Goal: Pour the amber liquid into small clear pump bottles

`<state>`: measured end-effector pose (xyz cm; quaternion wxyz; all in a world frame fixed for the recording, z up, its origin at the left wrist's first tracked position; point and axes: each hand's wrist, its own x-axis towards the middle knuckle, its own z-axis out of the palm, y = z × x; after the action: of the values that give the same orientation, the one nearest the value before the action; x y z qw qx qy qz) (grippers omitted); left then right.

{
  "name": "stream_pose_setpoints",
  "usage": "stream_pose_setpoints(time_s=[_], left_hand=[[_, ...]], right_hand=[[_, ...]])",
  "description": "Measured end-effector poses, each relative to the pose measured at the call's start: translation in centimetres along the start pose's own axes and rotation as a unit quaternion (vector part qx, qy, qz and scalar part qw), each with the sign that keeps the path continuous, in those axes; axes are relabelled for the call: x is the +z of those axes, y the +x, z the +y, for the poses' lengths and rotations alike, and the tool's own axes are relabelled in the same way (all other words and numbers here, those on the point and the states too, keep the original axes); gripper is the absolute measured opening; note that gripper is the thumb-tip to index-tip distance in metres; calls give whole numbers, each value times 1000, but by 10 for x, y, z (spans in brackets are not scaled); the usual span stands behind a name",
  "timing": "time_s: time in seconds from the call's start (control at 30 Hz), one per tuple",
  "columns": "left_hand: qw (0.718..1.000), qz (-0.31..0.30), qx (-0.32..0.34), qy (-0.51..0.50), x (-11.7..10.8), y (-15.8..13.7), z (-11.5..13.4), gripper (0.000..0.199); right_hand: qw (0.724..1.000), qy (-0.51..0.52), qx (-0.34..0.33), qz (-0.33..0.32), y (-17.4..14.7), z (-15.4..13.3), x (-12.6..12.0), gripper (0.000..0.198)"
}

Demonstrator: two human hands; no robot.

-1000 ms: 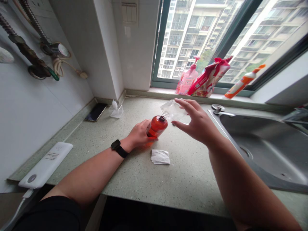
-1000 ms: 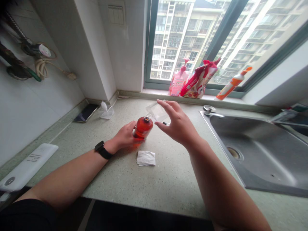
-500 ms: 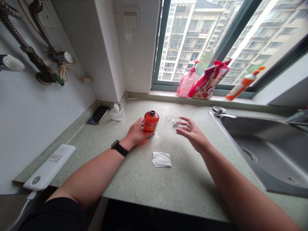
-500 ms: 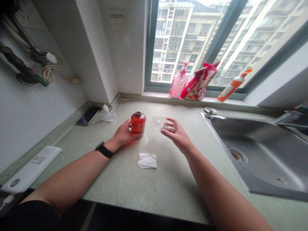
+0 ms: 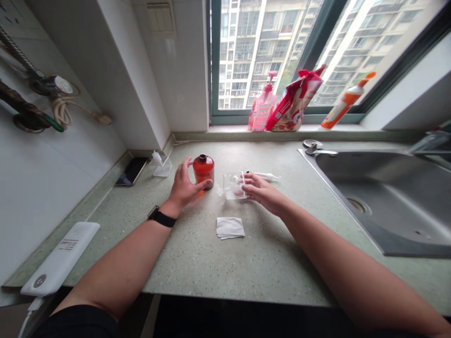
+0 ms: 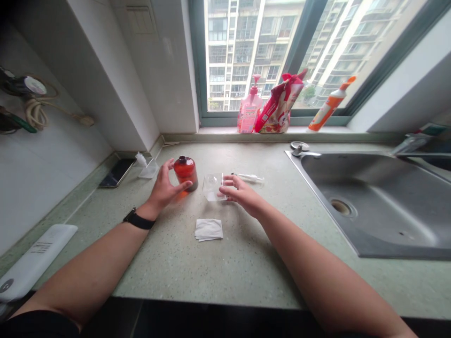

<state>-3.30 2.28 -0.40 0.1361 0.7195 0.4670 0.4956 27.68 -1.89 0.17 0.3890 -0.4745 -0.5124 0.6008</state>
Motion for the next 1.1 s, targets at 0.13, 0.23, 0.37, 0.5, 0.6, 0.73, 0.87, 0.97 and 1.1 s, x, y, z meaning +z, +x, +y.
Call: stream_pose_setpoints(time_s=[0.13, 0.23, 0.37, 0.5, 0.6, 0.73, 0.87, 0.97, 1.1], left_hand=[[993, 89, 80, -23, -19, 0, 24, 52], [994, -4, 109, -28, -20, -10, 47, 49], [985, -142, 98, -14, -8, -27, 69, 74], [980, -185, 65, -1, -1, -33, 76, 77], [979, -202, 40, -12, 0, -31, 75, 68], [979, -200, 9, -36, 2, -29, 72, 68], [977, -208, 13, -34, 4, -29, 70, 66], [974, -223, 15, -35, 5, -29, 67, 64], [969, -241, 12, -42, 7, -28, 63, 64]], right_hand=[[997, 54, 12, -47, -3, -3, 7, 64], [992, 86, 2, -88, -7, -6, 11, 63], [982, 114, -6, -153, -10, -9, 11, 55], [974, 115, -18, -195, -12, -8, 9, 53], [979, 82, -28, -184, -12, -7, 9, 56], [985, -8, -93, -144, -9, -11, -3, 67], [947, -198, -236, 91, -4, -18, -41, 50], [875, -362, -243, 209, -1, -16, -77, 42], [851, -448, -176, 211, 4, -2, -108, 41]])
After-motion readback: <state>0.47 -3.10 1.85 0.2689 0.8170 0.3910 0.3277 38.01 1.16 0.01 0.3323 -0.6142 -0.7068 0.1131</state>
